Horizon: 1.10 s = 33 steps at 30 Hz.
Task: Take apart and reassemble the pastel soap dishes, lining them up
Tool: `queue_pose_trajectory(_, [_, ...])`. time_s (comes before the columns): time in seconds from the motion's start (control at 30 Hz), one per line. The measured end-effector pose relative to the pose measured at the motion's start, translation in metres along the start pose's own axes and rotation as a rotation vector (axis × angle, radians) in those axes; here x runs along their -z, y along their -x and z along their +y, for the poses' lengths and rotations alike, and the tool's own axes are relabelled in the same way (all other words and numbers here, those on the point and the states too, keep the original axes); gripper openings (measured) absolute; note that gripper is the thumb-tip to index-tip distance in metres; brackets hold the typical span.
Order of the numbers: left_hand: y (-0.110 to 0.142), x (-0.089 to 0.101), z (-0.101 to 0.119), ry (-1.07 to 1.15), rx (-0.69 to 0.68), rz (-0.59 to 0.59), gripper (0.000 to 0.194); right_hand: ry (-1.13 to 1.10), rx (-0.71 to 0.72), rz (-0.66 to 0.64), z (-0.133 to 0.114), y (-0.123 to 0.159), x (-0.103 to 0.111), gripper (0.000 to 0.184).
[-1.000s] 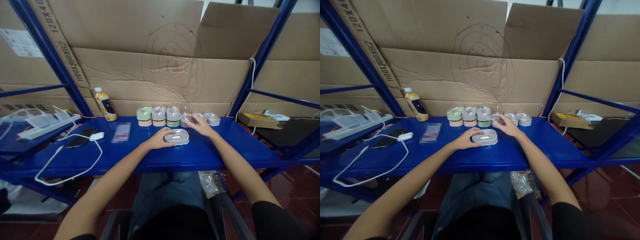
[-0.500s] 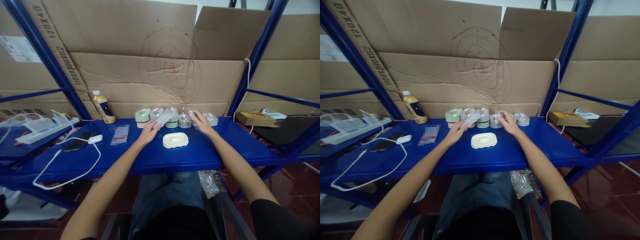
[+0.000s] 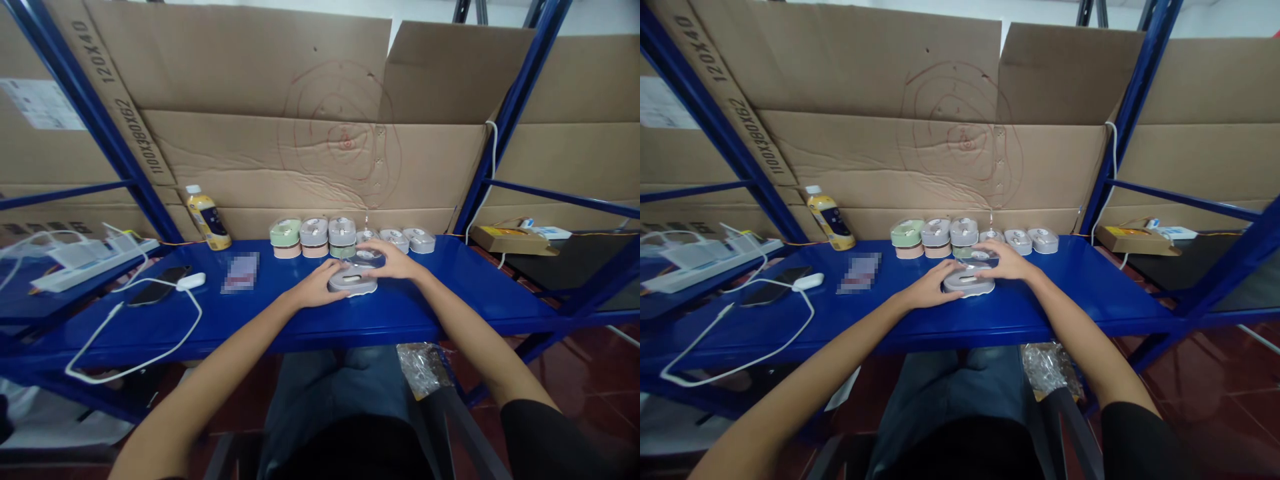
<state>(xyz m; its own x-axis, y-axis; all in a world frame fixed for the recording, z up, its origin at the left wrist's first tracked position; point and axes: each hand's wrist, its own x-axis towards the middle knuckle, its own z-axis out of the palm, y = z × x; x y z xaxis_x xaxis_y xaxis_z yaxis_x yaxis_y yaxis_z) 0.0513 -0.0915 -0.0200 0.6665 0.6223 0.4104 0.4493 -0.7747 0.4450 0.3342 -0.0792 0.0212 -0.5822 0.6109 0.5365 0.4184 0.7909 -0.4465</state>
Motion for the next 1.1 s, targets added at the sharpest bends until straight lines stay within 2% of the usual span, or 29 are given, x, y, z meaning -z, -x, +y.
queue_pose_trajectory(0.17, [-0.003,-0.012,-0.014,0.188,0.119,0.075,0.121,0.012,0.047,-0.101,-0.002,-0.004,-0.015,0.078])
queue_pose_trajectory(0.27, [-0.005,-0.018,-0.020,0.263,0.138,0.085,0.132,0.062,0.063,-0.147,0.001,-0.005,-0.024,0.084])
queue_pose_trajectory(0.77, [-0.006,-0.013,-0.020,0.253,0.132,0.035,0.129,0.110,-0.015,-0.219,0.002,-0.005,-0.036,0.090])
queue_pose_trajectory(0.93, [-0.003,-0.005,-0.022,0.246,0.148,0.055,0.123,0.089,-0.060,-0.267,0.009,-0.001,-0.027,0.106])
queue_pose_trajectory(1.1, [-0.004,0.000,-0.024,0.340,0.095,0.174,0.109,-0.011,-0.075,-0.172,0.011,-0.001,-0.011,0.089])
